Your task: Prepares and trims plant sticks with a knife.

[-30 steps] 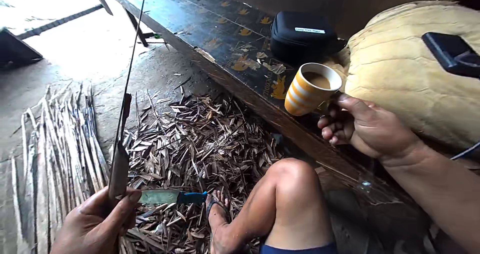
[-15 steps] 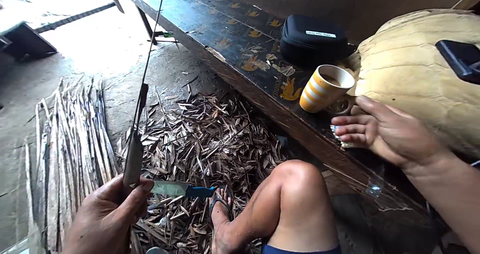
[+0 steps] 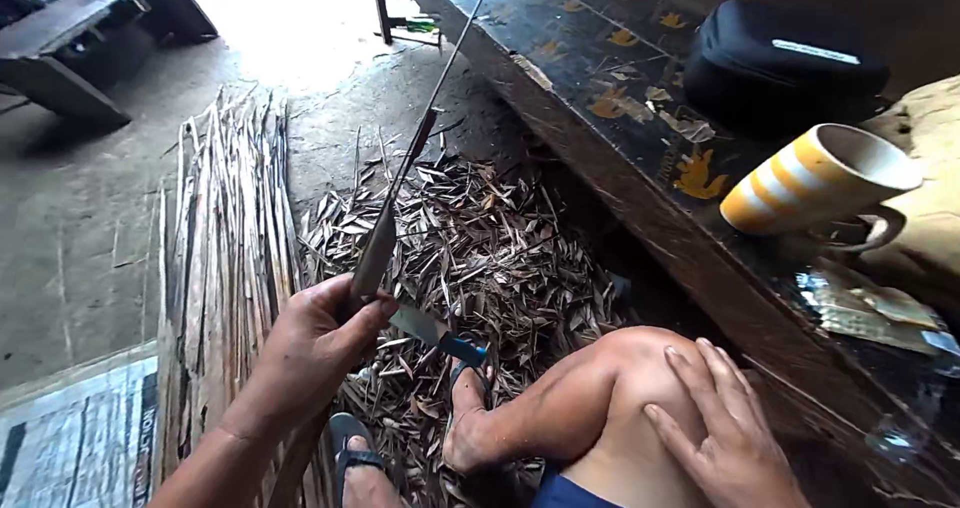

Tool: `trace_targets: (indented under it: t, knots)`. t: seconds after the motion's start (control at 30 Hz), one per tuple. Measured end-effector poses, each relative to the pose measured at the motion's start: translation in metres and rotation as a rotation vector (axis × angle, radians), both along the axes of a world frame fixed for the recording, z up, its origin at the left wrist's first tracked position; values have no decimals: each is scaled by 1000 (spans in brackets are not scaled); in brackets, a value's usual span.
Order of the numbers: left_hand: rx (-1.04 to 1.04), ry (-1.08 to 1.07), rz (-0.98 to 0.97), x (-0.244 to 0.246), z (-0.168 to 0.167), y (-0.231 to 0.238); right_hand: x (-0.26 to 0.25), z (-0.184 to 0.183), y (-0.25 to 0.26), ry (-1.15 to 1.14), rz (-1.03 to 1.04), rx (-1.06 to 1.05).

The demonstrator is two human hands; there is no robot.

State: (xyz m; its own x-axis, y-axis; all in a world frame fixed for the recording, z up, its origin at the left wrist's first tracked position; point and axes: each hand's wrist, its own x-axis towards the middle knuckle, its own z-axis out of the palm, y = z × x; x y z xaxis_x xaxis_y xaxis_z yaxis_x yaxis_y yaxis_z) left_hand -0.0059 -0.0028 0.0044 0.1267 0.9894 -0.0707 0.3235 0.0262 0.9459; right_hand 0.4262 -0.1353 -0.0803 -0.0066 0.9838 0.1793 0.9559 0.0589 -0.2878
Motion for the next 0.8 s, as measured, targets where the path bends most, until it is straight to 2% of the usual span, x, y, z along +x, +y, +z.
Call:
trace_targets:
  t: [0.1,0.13,0.2,0.27,0.3,0.43,0.53,0.6,0.8]
  knots:
    - [-97,-45,-31,3,2,1,-21,-4,28,13,99,129]
    - [-127,-71,-56,4,1,2,-34,-2,39,89,147,160]
    - [-175,-103,-108,5,-2,3,-68,8,62,492,273,66]
    - [-218,-113,-154,5,-7,3,-110,19,83,932,374,-180]
    - [-237,-119,-161,5,-9,3,-130,23,95,1050,425,-273]
    - [-253,-149,-135,5,-7,3,-190,27,136,1216,623,-529]
    - [-254,-178,-104,1,-6,0,-215,18,150,1452,733,-679]
    - [-258,-191,-97,-3,-7,-1,-224,12,151,1541,746,-724]
    - [-348,-131,-148,-20,-16,-9,-218,-2,152,1599,644,-782]
